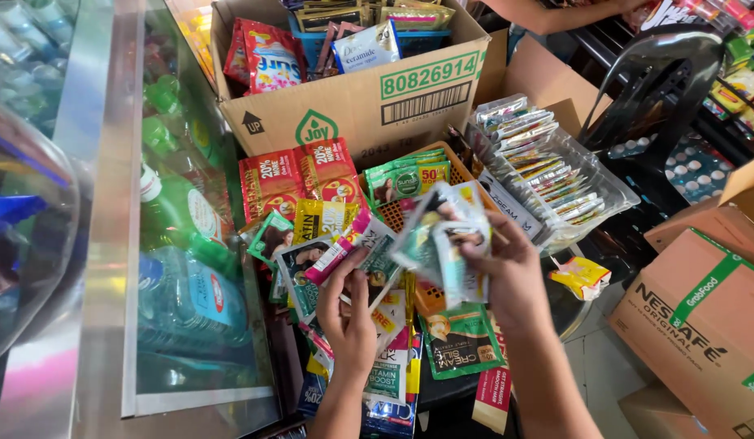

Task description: Sort and cut strips of product sachets in a grocery store environment.

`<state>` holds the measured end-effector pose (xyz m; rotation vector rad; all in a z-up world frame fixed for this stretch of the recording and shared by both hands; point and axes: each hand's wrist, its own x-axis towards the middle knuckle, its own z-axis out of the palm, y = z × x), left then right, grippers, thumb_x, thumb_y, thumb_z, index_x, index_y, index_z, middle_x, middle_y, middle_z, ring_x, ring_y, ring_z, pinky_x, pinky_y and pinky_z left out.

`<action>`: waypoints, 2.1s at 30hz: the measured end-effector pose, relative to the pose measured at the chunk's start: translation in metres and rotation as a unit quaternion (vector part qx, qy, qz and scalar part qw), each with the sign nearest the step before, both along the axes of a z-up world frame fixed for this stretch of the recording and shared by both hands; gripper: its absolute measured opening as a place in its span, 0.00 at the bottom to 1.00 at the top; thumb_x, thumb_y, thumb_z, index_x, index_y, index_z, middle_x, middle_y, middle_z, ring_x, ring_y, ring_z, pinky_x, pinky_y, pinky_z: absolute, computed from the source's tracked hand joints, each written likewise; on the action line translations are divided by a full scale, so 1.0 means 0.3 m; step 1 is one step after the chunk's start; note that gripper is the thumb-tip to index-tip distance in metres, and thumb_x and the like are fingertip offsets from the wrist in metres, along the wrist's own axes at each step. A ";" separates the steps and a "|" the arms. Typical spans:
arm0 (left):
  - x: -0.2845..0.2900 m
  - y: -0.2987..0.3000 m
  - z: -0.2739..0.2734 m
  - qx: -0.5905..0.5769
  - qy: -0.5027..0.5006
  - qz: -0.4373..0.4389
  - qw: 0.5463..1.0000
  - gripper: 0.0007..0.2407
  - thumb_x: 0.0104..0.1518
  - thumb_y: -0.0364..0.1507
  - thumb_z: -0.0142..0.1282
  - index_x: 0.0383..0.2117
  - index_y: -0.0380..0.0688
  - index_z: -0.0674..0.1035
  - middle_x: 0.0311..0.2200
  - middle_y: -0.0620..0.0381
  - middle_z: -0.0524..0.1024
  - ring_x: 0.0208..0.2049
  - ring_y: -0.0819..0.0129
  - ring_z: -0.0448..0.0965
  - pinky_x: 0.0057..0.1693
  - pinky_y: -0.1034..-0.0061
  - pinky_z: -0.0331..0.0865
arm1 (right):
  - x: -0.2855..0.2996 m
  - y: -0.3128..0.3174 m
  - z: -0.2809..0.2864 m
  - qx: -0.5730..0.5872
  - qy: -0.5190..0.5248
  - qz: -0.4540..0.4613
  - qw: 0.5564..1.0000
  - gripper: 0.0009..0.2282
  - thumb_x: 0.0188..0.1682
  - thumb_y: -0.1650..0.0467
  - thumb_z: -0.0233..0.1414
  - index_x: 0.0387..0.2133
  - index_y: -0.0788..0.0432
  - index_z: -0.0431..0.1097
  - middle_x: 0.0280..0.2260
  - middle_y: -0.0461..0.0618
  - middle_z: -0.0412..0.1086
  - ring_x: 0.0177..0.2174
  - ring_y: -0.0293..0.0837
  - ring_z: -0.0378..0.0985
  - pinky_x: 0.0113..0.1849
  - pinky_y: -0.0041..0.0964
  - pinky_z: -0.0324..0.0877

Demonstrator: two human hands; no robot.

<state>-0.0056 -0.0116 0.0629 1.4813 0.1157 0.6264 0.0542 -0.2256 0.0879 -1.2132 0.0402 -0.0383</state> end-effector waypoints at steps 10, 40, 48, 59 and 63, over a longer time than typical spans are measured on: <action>0.003 0.026 -0.154 -0.079 -0.123 -0.187 0.971 0.33 0.68 0.52 0.32 0.61 0.31 0.72 0.54 0.43 0.74 0.55 0.61 0.74 0.62 0.67 0.66 | 0.012 0.099 0.143 -0.117 -0.129 0.212 0.962 0.23 0.39 0.85 0.59 0.51 0.66 0.68 0.47 0.50 0.73 0.49 0.40 0.76 0.51 0.37 0.72; 0.033 0.013 -0.002 -0.175 0.028 -0.074 0.981 0.18 0.52 0.24 0.67 0.50 0.39 0.77 0.46 0.55 0.82 0.46 0.70 0.82 0.55 0.74 0.74 | -0.081 0.216 0.020 -0.138 -0.036 -0.016 0.990 0.22 0.45 0.76 0.61 0.54 0.64 0.65 0.39 0.52 0.74 0.40 0.38 0.77 0.42 0.32 0.75; 0.020 0.017 -0.123 -0.165 0.053 -0.084 0.981 0.15 0.60 0.31 0.61 0.51 0.39 0.77 0.39 0.56 0.81 0.37 0.74 0.77 0.44 0.75 0.68 | -0.058 0.205 -0.083 -0.045 0.004 -0.013 0.999 0.15 0.44 0.78 0.62 0.39 0.63 0.63 0.33 0.45 0.73 0.34 0.34 0.77 0.37 0.30 0.72; 0.021 0.034 -0.161 -0.274 0.059 -0.043 0.959 0.13 0.66 0.38 0.54 0.41 0.38 0.78 0.36 0.58 0.76 0.39 0.73 0.72 0.48 0.76 0.65 | 0.047 -0.109 -0.046 0.090 -0.012 -0.155 0.984 0.16 0.50 0.79 0.55 0.51 0.62 0.64 0.41 0.51 0.75 0.42 0.40 0.80 0.44 0.33 0.74; 0.032 0.032 -0.224 -0.232 0.065 -0.003 0.971 0.19 0.64 0.38 0.53 0.52 0.33 0.78 0.45 0.55 0.78 0.46 0.72 0.74 0.55 0.77 0.67 | 0.017 -0.167 0.049 0.191 0.017 -0.040 0.981 0.18 0.55 0.75 0.49 0.58 0.68 0.61 0.50 0.60 0.76 0.47 0.45 0.80 0.51 0.41 0.73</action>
